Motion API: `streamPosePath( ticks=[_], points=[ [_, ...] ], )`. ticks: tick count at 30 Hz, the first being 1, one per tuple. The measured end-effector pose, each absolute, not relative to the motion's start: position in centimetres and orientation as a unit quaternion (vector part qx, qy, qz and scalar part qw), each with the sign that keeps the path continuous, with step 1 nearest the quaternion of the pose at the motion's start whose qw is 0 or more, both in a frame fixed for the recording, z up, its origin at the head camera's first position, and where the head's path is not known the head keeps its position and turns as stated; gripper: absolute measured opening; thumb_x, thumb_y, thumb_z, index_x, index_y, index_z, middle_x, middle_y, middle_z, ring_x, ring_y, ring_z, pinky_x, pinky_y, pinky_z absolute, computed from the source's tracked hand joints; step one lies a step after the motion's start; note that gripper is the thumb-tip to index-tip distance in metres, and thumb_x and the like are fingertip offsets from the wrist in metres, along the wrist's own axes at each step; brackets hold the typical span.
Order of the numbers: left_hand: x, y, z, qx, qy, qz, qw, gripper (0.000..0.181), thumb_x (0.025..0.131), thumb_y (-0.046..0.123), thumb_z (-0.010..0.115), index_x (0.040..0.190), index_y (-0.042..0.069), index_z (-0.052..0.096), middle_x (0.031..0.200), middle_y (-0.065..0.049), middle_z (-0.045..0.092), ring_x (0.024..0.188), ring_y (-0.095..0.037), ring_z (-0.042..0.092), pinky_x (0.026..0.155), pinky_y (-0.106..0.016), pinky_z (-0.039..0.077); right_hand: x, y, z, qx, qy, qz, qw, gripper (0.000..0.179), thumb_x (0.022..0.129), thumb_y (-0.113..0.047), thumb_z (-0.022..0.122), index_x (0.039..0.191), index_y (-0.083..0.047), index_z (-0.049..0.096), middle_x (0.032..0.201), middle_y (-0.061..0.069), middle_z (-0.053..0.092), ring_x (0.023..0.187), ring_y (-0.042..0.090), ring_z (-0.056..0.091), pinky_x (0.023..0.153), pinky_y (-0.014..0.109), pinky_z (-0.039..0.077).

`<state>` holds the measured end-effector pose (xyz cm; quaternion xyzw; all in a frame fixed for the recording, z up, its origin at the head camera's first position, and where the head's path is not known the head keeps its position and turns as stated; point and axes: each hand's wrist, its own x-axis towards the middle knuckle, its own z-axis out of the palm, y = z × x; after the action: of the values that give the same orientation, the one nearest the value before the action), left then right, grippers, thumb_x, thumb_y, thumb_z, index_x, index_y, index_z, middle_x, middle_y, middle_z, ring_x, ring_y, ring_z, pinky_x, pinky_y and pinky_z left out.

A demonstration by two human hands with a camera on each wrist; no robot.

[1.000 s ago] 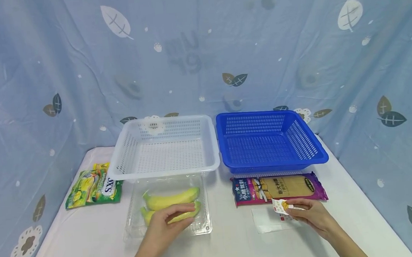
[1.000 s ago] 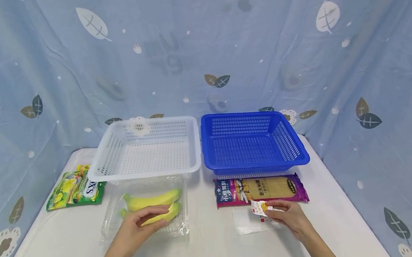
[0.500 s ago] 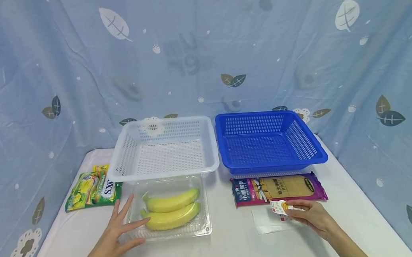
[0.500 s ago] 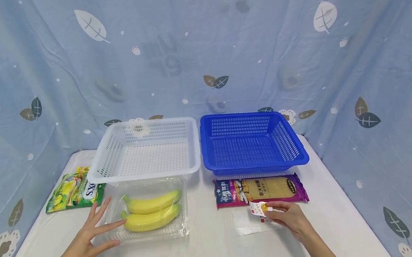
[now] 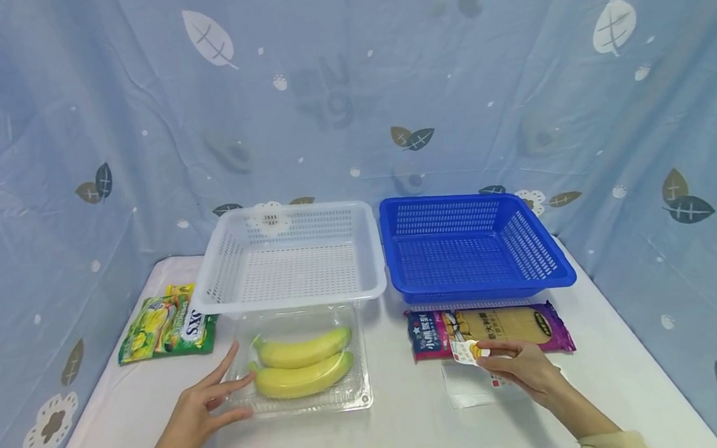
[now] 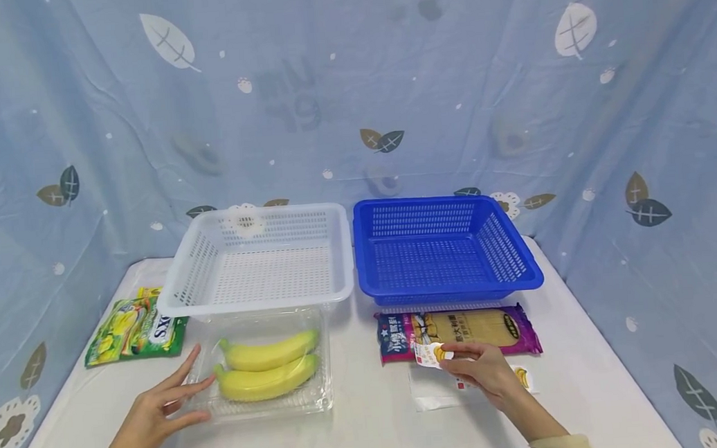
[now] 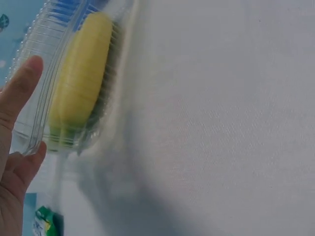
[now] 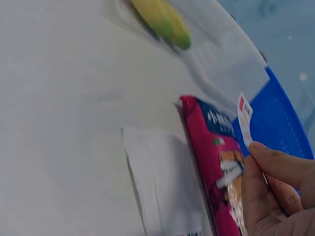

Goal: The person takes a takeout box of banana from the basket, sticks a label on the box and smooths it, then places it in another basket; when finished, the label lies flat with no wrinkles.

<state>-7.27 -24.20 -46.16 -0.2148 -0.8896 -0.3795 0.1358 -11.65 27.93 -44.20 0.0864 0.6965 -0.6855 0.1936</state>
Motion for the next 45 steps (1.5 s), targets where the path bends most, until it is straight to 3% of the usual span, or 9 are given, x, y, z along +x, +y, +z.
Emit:
streamPosePath(
  ticks=[4,10,13,20,26,31,33,38,45],
  points=[
    [-7.4,-24.2,-46.2,-0.217,-0.887,-0.386,0.133,0.051,0.065,0.018,0.085,0.114,0.013,0.072,0.149,-0.012,0.038,0.121,-0.02,0.044,0.067,-0.039,0.057,-11.9,26.3,-43.4,0.089,0.687,-0.696,0.19,0.032,0.084,0.002,0.07,0.116,0.004,0.065,0.102,0.003,0.064,0.085,0.012,0.066,0.081,0.027,0.055],
    [-7.5,-24.1,-45.9,-0.22,-0.885,-0.39,0.126,0.051,0.066,0.02,0.084,0.115,0.011,0.071,0.145,-0.012,0.043,0.124,0.006,0.035,0.069,-0.036,0.058,-12.4,23.9,-42.5,0.105,0.684,-0.699,0.178,0.035,0.083,0.003,0.071,0.117,0.006,0.064,0.109,0.008,0.059,0.088,0.012,0.066,0.085,0.029,0.053],
    [-7.4,-24.2,-45.8,-0.218,-0.885,-0.394,0.12,0.051,0.066,0.021,0.084,0.115,0.011,0.071,0.143,-0.012,0.046,0.124,0.008,0.034,0.069,-0.036,0.057,-12.5,23.0,-42.1,0.098,0.68,-0.706,0.171,0.036,0.082,0.004,0.071,0.117,0.009,0.063,0.108,0.008,0.063,0.087,0.013,0.067,0.084,0.03,0.054],
    [-7.5,-24.3,-46.1,-0.227,-0.884,-0.386,0.132,0.05,0.064,0.018,0.086,0.112,0.01,0.072,0.134,-0.016,0.055,0.118,-0.008,0.047,0.068,-0.033,0.058,-12.8,20.7,-41.3,0.091,0.684,-0.707,0.155,0.039,0.08,0.006,0.071,0.117,0.014,0.06,0.107,0.01,0.061,0.081,0.012,0.066,0.077,0.025,0.055],
    [-7.4,-24.2,-46.0,-0.224,-0.884,-0.391,0.126,0.05,0.064,0.018,0.085,0.111,0.01,0.072,0.133,-0.017,0.055,0.116,-0.02,0.051,0.067,-0.037,0.058,-13.2,18.4,-40.7,0.112,0.703,-0.691,0.126,0.04,0.077,0.007,0.073,0.115,0.014,0.061,0.122,0.021,0.054,0.08,0.014,0.065,0.074,0.026,0.056],
    [-7.4,-24.2,-45.9,-0.213,-0.886,-0.396,0.115,0.049,0.065,0.02,0.085,0.112,0.009,0.072,0.134,-0.017,0.054,0.12,-0.007,0.044,0.067,-0.039,0.058,-13.8,16.8,-40.1,0.112,0.699,-0.699,0.105,0.041,0.074,0.01,0.075,0.112,0.015,0.062,0.108,0.021,0.064,0.076,0.015,0.067,0.072,0.03,0.057],
    [-7.4,-24.3,-45.9,-0.21,-0.885,-0.399,0.112,0.049,0.066,0.021,0.084,0.112,0.009,0.072,0.135,-0.016,0.054,0.121,-0.002,0.041,0.067,-0.04,0.057,-13.9,16.2,-40.0,0.11,0.702,-0.696,0.104,0.04,0.074,0.01,0.075,0.111,0.014,0.063,0.111,0.021,0.062,0.076,0.015,0.066,0.072,0.031,0.057],
    [-7.4,-24.2,-45.7,-0.203,-0.884,-0.409,0.102,0.049,0.067,0.022,0.084,0.112,0.008,0.072,0.136,-0.016,0.053,0.122,-0.01,0.044,0.069,-0.042,0.057,-14.1,14.7,-39.7,0.107,0.722,-0.675,0.113,0.036,0.074,0.007,0.076,0.109,0.008,0.068,0.117,0.017,0.058,0.073,0.015,0.064,0.067,0.028,0.057],
    [-7.4,-24.0,-45.6,-0.194,-0.886,-0.411,0.095,0.05,0.067,0.024,0.084,0.112,0.006,0.071,0.136,-0.014,0.054,0.121,-0.023,0.047,0.07,-0.042,0.057,-14.4,12.5,-39.3,0.09,0.73,-0.666,0.126,0.033,0.074,0.004,0.077,0.106,0.005,0.07,0.092,0.012,0.069,0.073,0.018,0.069,0.058,0.023,0.053]
  ],
)
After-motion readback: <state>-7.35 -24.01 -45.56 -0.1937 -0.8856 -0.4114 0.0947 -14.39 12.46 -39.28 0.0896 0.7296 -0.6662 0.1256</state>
